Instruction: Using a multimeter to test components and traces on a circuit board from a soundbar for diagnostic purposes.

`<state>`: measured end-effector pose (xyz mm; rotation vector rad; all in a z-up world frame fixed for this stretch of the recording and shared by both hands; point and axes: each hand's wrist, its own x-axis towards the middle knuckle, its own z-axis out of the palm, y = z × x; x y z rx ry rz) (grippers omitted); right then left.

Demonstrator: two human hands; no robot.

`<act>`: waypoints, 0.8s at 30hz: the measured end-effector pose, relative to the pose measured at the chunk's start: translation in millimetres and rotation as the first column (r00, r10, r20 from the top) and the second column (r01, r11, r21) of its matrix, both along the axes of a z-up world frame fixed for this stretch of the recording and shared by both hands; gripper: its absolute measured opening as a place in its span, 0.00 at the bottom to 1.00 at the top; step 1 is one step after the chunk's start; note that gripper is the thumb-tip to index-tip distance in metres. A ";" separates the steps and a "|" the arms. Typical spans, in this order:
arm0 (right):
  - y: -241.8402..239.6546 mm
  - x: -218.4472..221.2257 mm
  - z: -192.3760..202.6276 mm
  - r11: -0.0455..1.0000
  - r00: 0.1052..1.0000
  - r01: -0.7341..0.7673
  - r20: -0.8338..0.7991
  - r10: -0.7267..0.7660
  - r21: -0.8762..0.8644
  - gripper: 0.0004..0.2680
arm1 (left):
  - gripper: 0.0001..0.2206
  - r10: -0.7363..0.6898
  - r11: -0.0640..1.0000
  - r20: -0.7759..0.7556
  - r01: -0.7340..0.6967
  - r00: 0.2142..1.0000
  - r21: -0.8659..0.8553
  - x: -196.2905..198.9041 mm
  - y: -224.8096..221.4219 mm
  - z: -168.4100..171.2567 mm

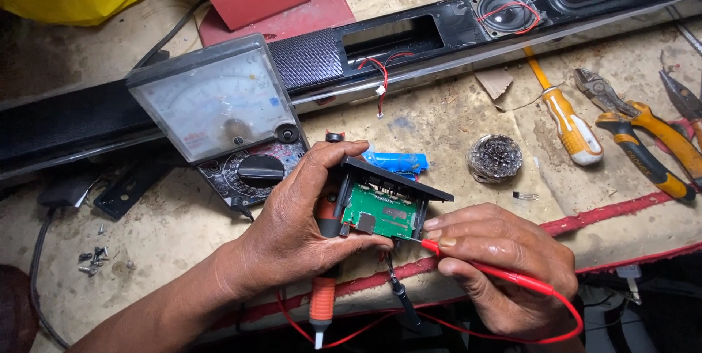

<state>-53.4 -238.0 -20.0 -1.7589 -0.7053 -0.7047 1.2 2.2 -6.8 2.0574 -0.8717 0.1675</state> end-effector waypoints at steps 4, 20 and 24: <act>-0.4 0.9 -2.1 1.000 1.000 -0.006 0.013 0.006 0.002 0.06 | 0.42 -0.011 1.000 0.008 0.011 1.000 -0.008 0.2 -0.1 0.2; -0.9 1.1 -1.1 1.000 1.000 -0.007 0.022 0.007 -0.022 0.05 | 0.41 -0.015 1.000 0.003 0.015 1.000 -0.015 -0.2 -0.8 1.6; -0.2 0.7 -0.7 1.000 1.000 -0.006 0.016 0.007 -0.019 0.05 | 0.41 -0.018 1.000 0.015 0.018 1.000 -0.017 -0.3 -1.1 2.1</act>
